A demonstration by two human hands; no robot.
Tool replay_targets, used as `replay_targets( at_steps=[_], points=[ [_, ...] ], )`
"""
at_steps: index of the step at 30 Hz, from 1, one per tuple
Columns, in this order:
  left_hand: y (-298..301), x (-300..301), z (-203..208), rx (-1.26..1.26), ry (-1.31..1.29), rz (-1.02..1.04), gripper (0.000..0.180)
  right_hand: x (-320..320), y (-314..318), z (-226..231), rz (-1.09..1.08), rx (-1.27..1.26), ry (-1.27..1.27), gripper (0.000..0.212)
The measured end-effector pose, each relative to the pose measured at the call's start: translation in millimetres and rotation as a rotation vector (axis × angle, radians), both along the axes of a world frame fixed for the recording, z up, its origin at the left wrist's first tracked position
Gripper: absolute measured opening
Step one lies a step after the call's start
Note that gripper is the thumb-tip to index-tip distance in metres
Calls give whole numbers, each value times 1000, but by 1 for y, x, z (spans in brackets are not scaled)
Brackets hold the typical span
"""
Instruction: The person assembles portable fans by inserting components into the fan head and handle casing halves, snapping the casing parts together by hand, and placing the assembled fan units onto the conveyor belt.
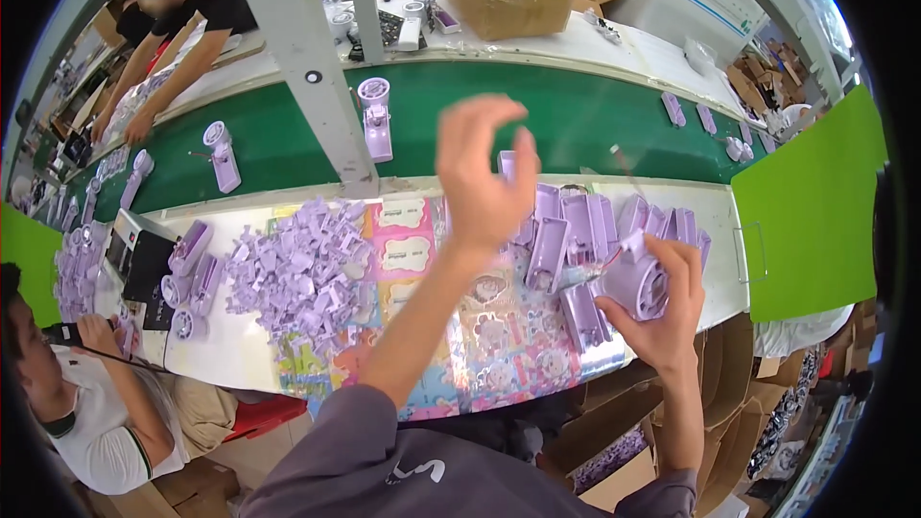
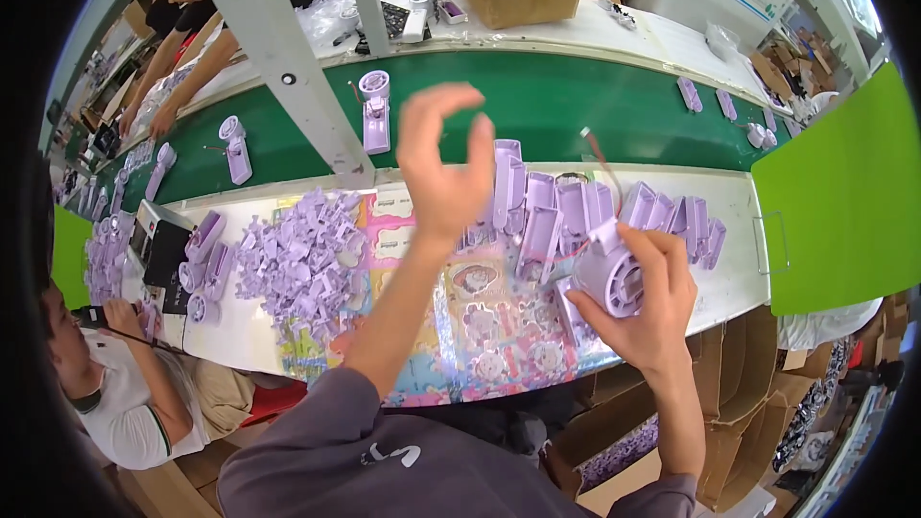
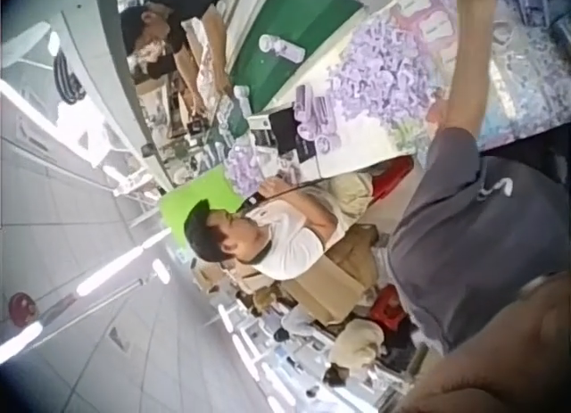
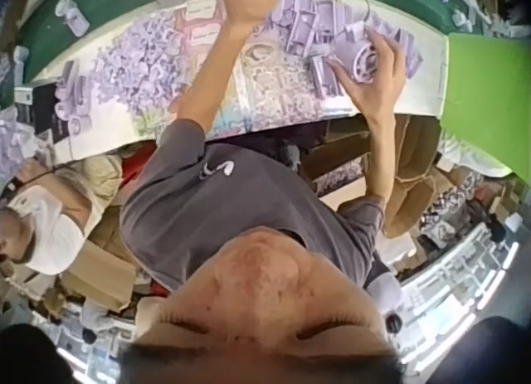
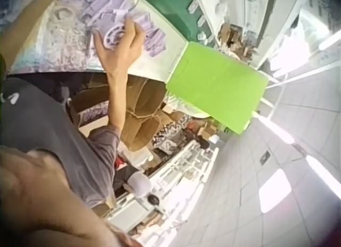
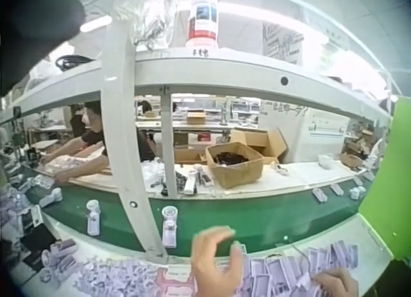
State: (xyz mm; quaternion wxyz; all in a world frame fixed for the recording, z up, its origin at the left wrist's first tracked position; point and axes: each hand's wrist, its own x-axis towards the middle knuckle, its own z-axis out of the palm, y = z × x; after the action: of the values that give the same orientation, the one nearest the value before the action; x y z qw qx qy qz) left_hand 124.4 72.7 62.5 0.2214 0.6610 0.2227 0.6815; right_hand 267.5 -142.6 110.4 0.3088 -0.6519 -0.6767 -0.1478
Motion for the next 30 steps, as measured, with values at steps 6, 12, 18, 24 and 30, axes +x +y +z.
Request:
replay_targets(
  at_steps=[6, 12, 18, 24, 30],
  points=[
    [-132, -60, -39, -892, -278, -923, 57, -64, 19, -29, 135, -151, 138, 81],
    [-161, -178, -110, -1142, -342, -675, 52, -101, 85, -29, 659, -803, 686, 24],
    [-171, -209, -148, -1050, -226, -799, 42, -180, 179, -132, 434, -418, 169, 37],
    [-168, -203, -154, -965, -201, -709, 46, -198, 188, -167, 330, -418, 204, 46],
    [-171, -214, -152, -1133, -291, -699, 42, -151, 136, -108, 370, -337, 955, 35]
  ],
)
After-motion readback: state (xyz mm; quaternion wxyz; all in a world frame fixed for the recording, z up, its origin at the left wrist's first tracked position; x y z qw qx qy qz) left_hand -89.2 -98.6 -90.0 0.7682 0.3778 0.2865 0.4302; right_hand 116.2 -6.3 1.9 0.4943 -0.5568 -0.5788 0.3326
